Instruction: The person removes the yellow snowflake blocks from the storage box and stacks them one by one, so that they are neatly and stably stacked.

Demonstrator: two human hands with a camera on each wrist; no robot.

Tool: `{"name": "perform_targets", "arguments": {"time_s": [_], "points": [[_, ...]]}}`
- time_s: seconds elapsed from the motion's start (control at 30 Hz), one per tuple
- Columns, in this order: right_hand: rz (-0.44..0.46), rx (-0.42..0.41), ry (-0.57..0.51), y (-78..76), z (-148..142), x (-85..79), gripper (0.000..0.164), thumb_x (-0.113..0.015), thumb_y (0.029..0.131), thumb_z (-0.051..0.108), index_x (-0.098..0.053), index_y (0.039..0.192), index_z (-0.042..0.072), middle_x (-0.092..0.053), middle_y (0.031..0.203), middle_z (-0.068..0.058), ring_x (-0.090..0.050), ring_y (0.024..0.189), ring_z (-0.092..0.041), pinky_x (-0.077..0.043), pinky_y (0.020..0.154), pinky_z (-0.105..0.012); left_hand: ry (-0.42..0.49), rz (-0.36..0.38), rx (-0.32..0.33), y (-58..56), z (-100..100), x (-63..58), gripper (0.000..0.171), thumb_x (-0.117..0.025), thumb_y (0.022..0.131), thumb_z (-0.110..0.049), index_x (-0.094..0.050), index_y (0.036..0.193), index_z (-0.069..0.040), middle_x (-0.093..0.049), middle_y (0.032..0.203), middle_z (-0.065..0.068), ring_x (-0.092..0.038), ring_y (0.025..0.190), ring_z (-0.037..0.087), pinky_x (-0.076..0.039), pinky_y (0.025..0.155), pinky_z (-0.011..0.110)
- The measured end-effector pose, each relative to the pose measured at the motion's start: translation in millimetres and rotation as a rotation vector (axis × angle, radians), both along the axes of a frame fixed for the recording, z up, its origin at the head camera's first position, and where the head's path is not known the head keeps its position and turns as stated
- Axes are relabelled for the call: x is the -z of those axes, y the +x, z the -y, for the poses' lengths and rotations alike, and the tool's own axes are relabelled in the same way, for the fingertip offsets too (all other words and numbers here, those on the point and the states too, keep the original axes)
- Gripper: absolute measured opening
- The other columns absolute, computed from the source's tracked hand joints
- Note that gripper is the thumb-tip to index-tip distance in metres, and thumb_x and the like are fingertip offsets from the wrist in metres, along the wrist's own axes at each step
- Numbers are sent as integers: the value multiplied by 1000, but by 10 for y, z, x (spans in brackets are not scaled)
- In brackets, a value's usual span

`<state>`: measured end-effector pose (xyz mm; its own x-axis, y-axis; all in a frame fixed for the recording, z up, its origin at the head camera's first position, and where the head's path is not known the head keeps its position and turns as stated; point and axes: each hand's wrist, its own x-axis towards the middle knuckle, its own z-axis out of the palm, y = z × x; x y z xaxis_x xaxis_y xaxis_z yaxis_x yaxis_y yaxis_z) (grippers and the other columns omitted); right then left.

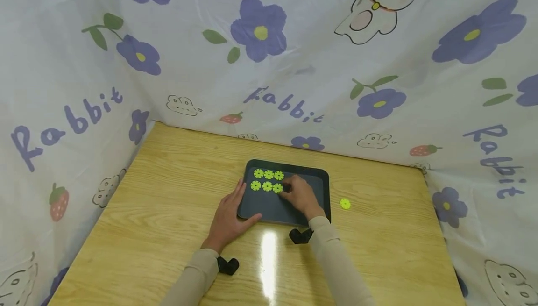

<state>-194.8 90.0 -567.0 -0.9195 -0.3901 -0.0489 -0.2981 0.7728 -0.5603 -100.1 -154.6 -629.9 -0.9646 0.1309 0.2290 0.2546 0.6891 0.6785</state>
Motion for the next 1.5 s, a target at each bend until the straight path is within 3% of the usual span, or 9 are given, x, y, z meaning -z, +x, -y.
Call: {"name": "perform_targets", "arguments": {"time_s": [0.23,0.4,0.67,1.03,1.5], "points": [[-3,-2,31,19,39,77,43,-83,91,25,-73,128,5,-66,113,-10,-66,103,-27,-59,89,-47,-1,-10,2,17,-24,-17,103,-70,90,-66,-23,167,-17,-16,173,-3,-35,151,31,-30,122,54],[-5,2,44,28,63,85,41,-82,92,25,-74,127,7,-63,114,-10,-65,104,-27,-59,90,-47,8,-1,2,13,-23,-26,103,-71,90,-65,-23,167,-17,-14,173,-6,-34,151,29,-29,122,54],[-3,-13,43,36,99,60,40,-81,93,19,-72,127,1,-64,118,-14,-62,82,-17,-58,74,-38,5,-21,3,15,-31,-26,103,-73,89,-62,-26,166,-13,-17,173,-1,-38,149,33,-32,120,56],[-18,-34,18,44,99,40,41,-80,93,16,-71,130,2,-67,118,-16,-64,81,-19,-60,78,-42,-8,-28,2,-1,-12,-31,102,-73,89,-63,-25,166,-15,-16,173,-2,-38,149,34,-32,120,58],[3,-75,-37,18,48,55,40,-81,91,7,-71,128,-3,-63,100,-11,-63,79,-15,-57,66,-27,10,-21,3,-3,-12,-44,103,-74,89,-61,-24,166,-16,-15,173,-4,-38,149,33,-31,121,56]]}}
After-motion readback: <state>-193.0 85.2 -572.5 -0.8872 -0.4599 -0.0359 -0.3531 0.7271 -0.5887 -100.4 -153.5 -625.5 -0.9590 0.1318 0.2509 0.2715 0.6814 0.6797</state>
